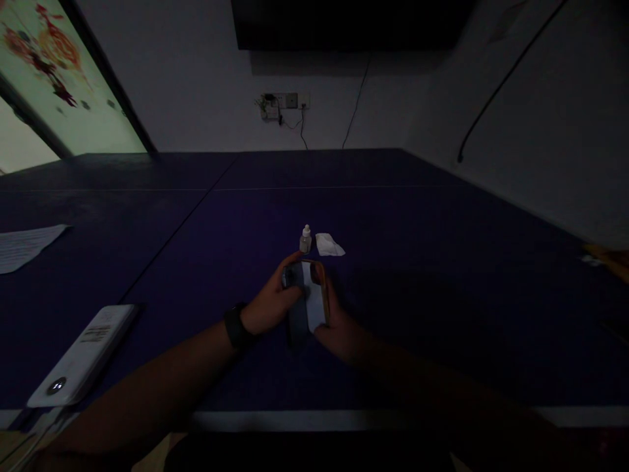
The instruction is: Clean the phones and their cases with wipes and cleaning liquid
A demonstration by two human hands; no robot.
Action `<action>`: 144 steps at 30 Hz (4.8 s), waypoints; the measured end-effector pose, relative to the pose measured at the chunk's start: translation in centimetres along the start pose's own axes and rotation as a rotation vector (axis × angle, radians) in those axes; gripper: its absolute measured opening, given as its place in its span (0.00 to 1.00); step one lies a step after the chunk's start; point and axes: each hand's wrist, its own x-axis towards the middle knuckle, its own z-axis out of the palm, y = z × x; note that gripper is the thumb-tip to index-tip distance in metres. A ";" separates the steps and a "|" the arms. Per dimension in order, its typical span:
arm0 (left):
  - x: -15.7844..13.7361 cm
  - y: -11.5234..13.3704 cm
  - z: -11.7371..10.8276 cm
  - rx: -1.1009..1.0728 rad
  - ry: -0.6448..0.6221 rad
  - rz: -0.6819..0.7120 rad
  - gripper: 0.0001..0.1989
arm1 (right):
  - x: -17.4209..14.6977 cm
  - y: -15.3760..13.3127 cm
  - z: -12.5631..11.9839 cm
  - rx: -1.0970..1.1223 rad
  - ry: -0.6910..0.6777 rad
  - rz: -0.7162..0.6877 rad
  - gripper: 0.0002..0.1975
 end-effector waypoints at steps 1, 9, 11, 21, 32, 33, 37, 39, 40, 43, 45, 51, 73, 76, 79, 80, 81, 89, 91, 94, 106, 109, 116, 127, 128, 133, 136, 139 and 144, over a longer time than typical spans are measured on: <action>0.1 -0.1 0.1 -0.027 0.014 0.010 0.40 | -0.1 0.2 -0.1 0.007 0.004 -0.003 0.59; 0.9 -0.3 0.7 -0.149 0.129 -0.090 0.38 | 0.6 -0.5 -0.4 0.113 0.087 0.062 0.57; 1.0 -0.3 0.6 -0.174 0.154 -0.110 0.39 | 0.7 -0.6 -0.4 0.128 0.094 0.072 0.56; 1.1 0.3 -0.1 -0.474 0.238 -0.222 0.37 | 1.3 -2.1 -2.4 0.227 0.261 0.343 0.51; 1.9 0.5 -2.2 -0.629 0.127 -0.329 0.40 | 2.8 -2.5 -5.1 0.104 0.302 0.448 0.45; 2.0 0.4 -2.4 -0.631 0.119 -0.337 0.40 | 2.9 -2.2 -5.3 0.075 0.312 0.447 0.44; 2.4 -0.1 -3.3 -0.596 0.109 -0.371 0.37 | 2.8 -0.8 -5.9 -0.053 0.346 0.347 0.37; 2.5 -0.2 -3.5 -0.578 0.107 -0.397 0.34 | 2.9 -0.3 -5.9 -0.124 0.369 0.322 0.36; 2.6 -0.3 -3.5 -0.566 0.109 -0.411 0.32 | 2.9 -0.1 -5.9 -0.160 0.382 0.326 0.36; 2.7 -0.5 -3.4 -0.391 0.160 -0.398 0.27 | 2.9 0.1 -5.8 -0.296 0.393 0.342 0.38; 2.9 -0.8 -3.3 -0.192 0.240 -0.320 0.25 | 2.8 -0.3 -5.8 -0.413 0.379 0.335 0.37; 3.1 -0.9 -4.2 0.137 0.307 -0.193 0.16 | 2.3 -2.2 -5.9 -0.929 0.210 0.486 0.28; 4.2 -1.9 -7.3 1.156 -0.100 0.219 0.12 | 3.0 -2.7 -6.5 -1.348 0.073 0.643 0.19; 4.4 -2.1 -7.9 1.172 -0.116 0.243 0.11 | 3.0 -2.7 -6.6 -1.341 0.072 0.636 0.19; 4.7 -2.4 -8.2 1.188 -0.128 0.266 0.12 | 2.8 -2.4 -6.6 -1.329 0.091 0.616 0.19; 4.8 -2.5 -8.3 1.194 -0.127 0.273 0.12 | 2.8 -2.3 -6.6 -1.322 0.105 0.603 0.19; 4.8 -2.6 -8.3 1.199 -0.121 0.279 0.12 | 2.8 -2.2 -6.7 -1.312 0.126 0.591 0.20; 4.5 -2.2 -8.3 1.222 -0.020 0.311 0.16 | 3.6 -1.2 -9.9 -1.132 0.471 0.481 0.19; 4.4 -1.8 -8.0 1.248 -0.002 0.319 0.16 | 3.9 -0.5 -11.0 -1.064 0.541 0.455 0.17; 4.1 -0.8 -6.4 1.405 -0.038 0.323 0.16 | 4.4 1.0 -12.2 -0.967 0.619 0.420 0.13; 4.6 3.1 6.5 1.805 -0.035 -0.131 0.36 | 5.3 3.9 -13.6 -0.786 0.775 0.275 0.11; 6.1 2.0 7.5 1.743 -0.027 -0.182 0.35 | 5.3 3.9 -13.5 -0.786 0.785 0.254 0.11; 7.6 1.1 5.7 1.685 0.015 -0.193 0.32 | 7.4 1.9 -12.8 -0.808 0.712 0.129 0.13; 10.9 1.1 -1.9 1.478 0.219 -0.176 0.30 | 17.3 -1.7 -11.2 -0.731 0.307 -0.106 0.06; 11.1 0.8 -2.6 1.450 0.257 -0.164 0.32 | 17.5 -1.4 -11.1 -0.724 0.295 -0.102 0.05; 12.4 -1.0 -4.8 1.304 0.305 -0.065 0.30 | 17.7 0.3 -10.5 -0.689 0.265 -0.079 0.04; 13.1 -1.7 -5.5 1.222 0.256 0.021 0.21 | 18.1 1.1 -10.0 -0.673 0.250 -0.066 0.08; 13.4 -2.4 -6.1 1.140 0.228 0.072 0.15 | 18.3 1.6 -9.9 -0.649 0.230 -0.076 0.09; 13.5 -3.5 -7.1 0.986 0.209 0.127 0.16 | 18.4 1.8 -10.3 -0.622 0.234 -0.105 0.08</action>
